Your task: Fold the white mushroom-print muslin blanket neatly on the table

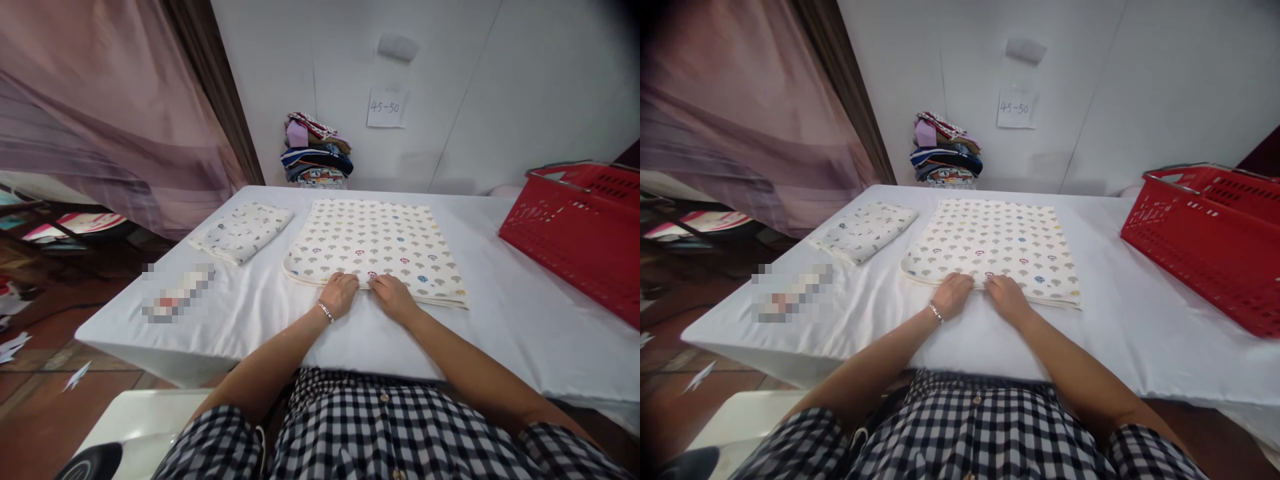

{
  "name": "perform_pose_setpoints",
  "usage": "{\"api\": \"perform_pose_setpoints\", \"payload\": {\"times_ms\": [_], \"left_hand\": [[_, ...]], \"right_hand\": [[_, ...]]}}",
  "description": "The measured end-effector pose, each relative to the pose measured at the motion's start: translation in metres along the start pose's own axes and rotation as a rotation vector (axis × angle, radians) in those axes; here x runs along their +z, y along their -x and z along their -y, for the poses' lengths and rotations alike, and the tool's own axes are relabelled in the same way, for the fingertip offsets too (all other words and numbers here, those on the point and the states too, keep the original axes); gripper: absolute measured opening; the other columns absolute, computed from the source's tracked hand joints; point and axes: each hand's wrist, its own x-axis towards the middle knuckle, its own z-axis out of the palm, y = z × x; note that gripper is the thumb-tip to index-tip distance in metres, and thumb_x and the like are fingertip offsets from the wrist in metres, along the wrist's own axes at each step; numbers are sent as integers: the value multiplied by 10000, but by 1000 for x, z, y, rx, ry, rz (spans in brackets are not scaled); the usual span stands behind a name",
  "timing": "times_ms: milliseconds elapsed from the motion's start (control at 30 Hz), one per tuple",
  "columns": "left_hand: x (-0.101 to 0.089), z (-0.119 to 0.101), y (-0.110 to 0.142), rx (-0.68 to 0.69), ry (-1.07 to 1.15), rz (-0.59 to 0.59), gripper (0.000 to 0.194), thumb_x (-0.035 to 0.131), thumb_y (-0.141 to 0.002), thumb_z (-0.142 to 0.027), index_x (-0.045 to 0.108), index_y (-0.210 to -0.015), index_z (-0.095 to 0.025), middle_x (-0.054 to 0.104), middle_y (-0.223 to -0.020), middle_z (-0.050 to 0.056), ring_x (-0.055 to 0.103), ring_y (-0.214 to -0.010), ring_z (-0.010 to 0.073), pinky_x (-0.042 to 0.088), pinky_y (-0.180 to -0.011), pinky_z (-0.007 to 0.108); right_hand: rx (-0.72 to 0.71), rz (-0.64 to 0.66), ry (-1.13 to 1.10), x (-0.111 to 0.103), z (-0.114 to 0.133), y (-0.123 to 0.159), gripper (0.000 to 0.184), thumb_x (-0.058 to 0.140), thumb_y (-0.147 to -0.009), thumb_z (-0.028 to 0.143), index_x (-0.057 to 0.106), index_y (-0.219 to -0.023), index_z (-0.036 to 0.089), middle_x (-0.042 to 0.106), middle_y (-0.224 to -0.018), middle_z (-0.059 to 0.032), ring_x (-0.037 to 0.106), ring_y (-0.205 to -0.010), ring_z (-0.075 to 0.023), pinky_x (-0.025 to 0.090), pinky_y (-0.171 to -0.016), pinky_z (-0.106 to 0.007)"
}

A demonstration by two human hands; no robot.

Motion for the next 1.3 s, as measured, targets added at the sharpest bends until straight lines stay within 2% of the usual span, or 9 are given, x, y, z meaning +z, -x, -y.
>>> {"api": "perform_pose_setpoints", "payload": {"times_ms": [100, 167, 233, 333, 633, 833, 1000, 1133, 1300], "left_hand": [[-4, -2, 0, -32, 7, 55, 128, 446, -861, -167, 546, -940, -154, 623, -1001, 62, 565, -918, 173, 386, -873, 353], [-5, -4, 0, -78, -11, 70, 211, 501, -836, -218, 524, -1034, -148, 607, -1051, 75, 547, -972, 193, 385, -862, 354], [-5, -3, 0, -145, -57, 76, 274, 498, -825, -189, 504, -1096, -159, 592, -1090, 76, 525, -1016, 201, 384, -845, 350], [-5, 2, 1, -224, -151, 113, 229, 431, -829, -102, 545, -1015, -173, 590, -1064, 73, 519, -994, 197, 385, -809, 340], [-34, 52, 32, -301, -341, 154, 214, 410, -820, -69, 580, -910, -166, 593, -926, 76, 518, -889, 207, 389, -754, 340], [-53, 82, 63, -341, -298, 73, 296, 407, -796, -44, 622, -942, -185, 629, -902, 69, 549, -917, 193, 397, -839, 335], [-56, 95, 68, -340, -269, 73, 369, 387, -770, -44, 639, -997, -189, 650, -964, 72, 579, -928, 212, 431, -800, 346], [-53, 80, 54, -311, -280, 87, 412, 379, -728, -25, 635, -1010, -181, 645, -1030, 90, 579, -964, 234, 417, -839, 387], [-32, 9, 13, -38, -130, 61, 378, 462, -783, -135, 539, -1150, -182, 572, -1188, 98, 497, -1104, 240, 338, -956, 422]], "right_hand": [[13, 7, 13, 0, 0, 1, 268, 352, -920, 187, 601, -1014, 158, 603, -940, -98, 517, -838, -195, 401, -725, -321], [21, 11, 27, -1, -1, 2, 268, 354, -921, 194, 602, -1011, 151, 603, -937, -100, 522, -835, -196, 407, -736, -322], [20, 6, 35, -1, -1, 2, 270, 356, -922, 207, 603, -1010, 145, 604, -938, -103, 526, -831, -196, 414, -738, -323], [7, 0, 31, 0, -2, 2, 280, 351, -927, 225, 609, -999, 144, 608, -944, -111, 534, -841, -198, 423, -737, -321], [-37, -44, 35, 7, -4, 6, 283, 338, -929, 218, 610, -981, 156, 613, -964, -109, 543, -858, -206, 433, -727, -323], [-57, -19, -11, 3, 5, 1, 285, 319, -935, 209, 598, -905, 162, 598, -917, -99, 517, -820, -190, 412, -712, -317], [-41, 37, -19, -1, 11, -5, 245, 339, -926, 186, 572, -856, 160, 576, -839, -73, 477, -763, -174, 383, -686, -302], [-6, 46, 10, 0, 9, -8, 250, 327, -913, 143, 568, -848, 157, 563, -818, -71, 461, -746, -171, 369, -670, -296], [11, 76, 22, -2, 7, -12, 232, 339, -908, 138, 570, -905, 151, 568, -826, -70, 467, -749, -171, 370, -676, -295]]}}
